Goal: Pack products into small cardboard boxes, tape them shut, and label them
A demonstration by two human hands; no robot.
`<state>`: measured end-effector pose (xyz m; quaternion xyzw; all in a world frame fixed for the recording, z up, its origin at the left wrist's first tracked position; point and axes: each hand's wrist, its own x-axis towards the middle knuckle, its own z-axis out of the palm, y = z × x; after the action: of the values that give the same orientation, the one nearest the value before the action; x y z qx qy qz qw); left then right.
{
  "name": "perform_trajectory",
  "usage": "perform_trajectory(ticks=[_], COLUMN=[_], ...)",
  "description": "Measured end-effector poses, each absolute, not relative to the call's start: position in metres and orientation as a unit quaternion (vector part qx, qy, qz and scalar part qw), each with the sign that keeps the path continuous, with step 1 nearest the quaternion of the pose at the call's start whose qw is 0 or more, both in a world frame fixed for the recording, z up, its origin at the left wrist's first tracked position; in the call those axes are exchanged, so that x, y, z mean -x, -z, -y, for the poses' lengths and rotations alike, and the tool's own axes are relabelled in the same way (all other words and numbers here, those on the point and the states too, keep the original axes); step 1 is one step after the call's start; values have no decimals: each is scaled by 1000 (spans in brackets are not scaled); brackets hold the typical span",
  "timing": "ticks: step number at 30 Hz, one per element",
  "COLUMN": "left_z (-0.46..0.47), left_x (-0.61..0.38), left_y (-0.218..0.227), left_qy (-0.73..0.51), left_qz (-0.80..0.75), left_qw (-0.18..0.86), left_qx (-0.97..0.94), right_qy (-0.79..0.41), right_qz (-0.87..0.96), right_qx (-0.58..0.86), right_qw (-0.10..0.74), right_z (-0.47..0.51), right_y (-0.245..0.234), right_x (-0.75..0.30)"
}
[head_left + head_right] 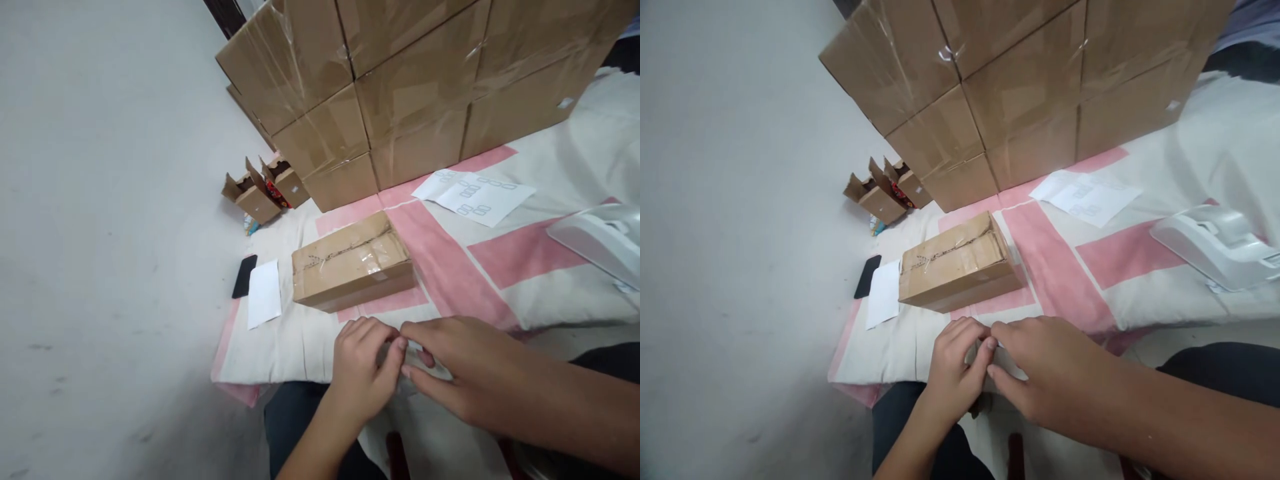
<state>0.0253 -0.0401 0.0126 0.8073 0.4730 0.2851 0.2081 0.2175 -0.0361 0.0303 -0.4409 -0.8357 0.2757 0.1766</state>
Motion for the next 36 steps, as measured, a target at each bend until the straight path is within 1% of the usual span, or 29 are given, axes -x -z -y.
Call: perform_trajectory(ticks=[5, 12, 21, 29, 34, 36], left_z=[39, 43, 47, 45, 46, 46], left_x=[-11, 3, 8, -4, -17, -23], left_y=[-15, -16, -16, -14, -8, -6], left_qy=[-284, -275, -257, -267, -273, -270], left_qz=[-496, -518, -532, -508, -487, -477], left_qw=[203, 180, 182, 192, 214, 216], left_qx=[-795, -790, -786, -796, -801, -808], right_qy=[-291, -310, -331, -306, -313, -313], right_qz=[837, 837, 833, 839, 822, 813], right_qx=[421, 413, 408, 419, 438, 445], right_qw=[192, 183, 171, 162, 184, 207], right_z=[29, 24, 24, 28, 35, 41], right_y=[-31, -25, -21, -12, -7, -3], right_x=[-199, -185, -178, -192, -211, -221])
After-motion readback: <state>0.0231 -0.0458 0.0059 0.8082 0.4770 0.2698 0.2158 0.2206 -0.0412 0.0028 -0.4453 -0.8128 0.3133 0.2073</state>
